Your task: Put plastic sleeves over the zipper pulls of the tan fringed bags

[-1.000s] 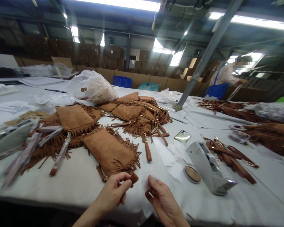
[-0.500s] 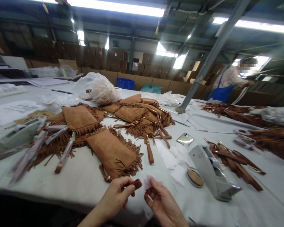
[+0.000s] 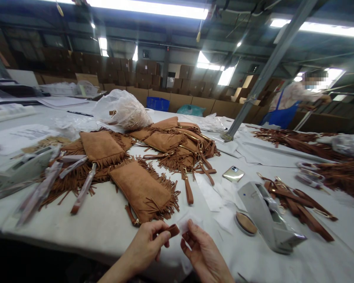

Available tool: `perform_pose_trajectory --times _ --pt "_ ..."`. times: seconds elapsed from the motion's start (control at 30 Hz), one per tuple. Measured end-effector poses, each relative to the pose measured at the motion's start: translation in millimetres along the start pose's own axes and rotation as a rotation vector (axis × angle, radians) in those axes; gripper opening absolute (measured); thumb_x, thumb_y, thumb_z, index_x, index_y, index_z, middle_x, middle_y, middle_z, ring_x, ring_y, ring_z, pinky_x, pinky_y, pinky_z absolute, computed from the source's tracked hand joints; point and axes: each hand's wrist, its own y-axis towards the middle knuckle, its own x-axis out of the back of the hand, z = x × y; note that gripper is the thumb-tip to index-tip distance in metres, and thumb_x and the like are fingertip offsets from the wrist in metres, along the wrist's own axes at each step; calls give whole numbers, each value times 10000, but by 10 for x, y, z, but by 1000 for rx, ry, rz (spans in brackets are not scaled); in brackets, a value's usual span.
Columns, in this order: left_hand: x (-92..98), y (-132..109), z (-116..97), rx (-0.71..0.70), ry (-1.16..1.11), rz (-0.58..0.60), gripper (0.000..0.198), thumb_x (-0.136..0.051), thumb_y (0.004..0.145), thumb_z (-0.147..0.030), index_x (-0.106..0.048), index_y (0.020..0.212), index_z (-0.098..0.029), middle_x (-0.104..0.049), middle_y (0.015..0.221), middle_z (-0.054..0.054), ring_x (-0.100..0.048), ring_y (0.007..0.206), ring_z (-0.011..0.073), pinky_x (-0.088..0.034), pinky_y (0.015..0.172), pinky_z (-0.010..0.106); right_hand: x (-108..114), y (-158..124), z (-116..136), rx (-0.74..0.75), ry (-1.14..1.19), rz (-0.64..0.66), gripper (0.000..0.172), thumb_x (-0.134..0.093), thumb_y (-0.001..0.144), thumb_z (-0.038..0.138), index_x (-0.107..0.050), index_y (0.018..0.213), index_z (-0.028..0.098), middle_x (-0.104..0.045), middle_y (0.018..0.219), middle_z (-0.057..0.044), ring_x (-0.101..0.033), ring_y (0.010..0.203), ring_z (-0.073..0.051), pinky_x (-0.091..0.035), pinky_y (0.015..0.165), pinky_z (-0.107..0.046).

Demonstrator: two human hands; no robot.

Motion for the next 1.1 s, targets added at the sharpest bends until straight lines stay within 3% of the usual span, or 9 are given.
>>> perform_pose_trajectory --times 0.67,0.9,1.1 --pt "9 1 -79 -16 131 -58 292 -483 850 -360 -648 745 -143 -577 588 -17 -467 386 83 -347 388 175 -45 -35 21 98 -231 48 308 -857 552 388 -701 649 141 -656 633 -13 -551 609 -116 -445 626 -238" --pt "-1 -5 -77 -83 222 -98 243 -496 848 -296 -659 734 -155 -610 604 -7 -487 482 100 -347 463 178 -37 2 27 43 -236 20 294 -852 573 365 -683 635 132 -636 602 -9 -524 565 -96 -438 576 -217" --pt "10 -14 -73 -78 227 -103 245 -497 852 -296 -684 768 -161 -633 625 -2 -510 510 112 -349 484 189 -37 16 21 88 -216 -35 327 -873 524 376 -671 622 139 -617 582 5 -522 559 -94 -450 575 -214"
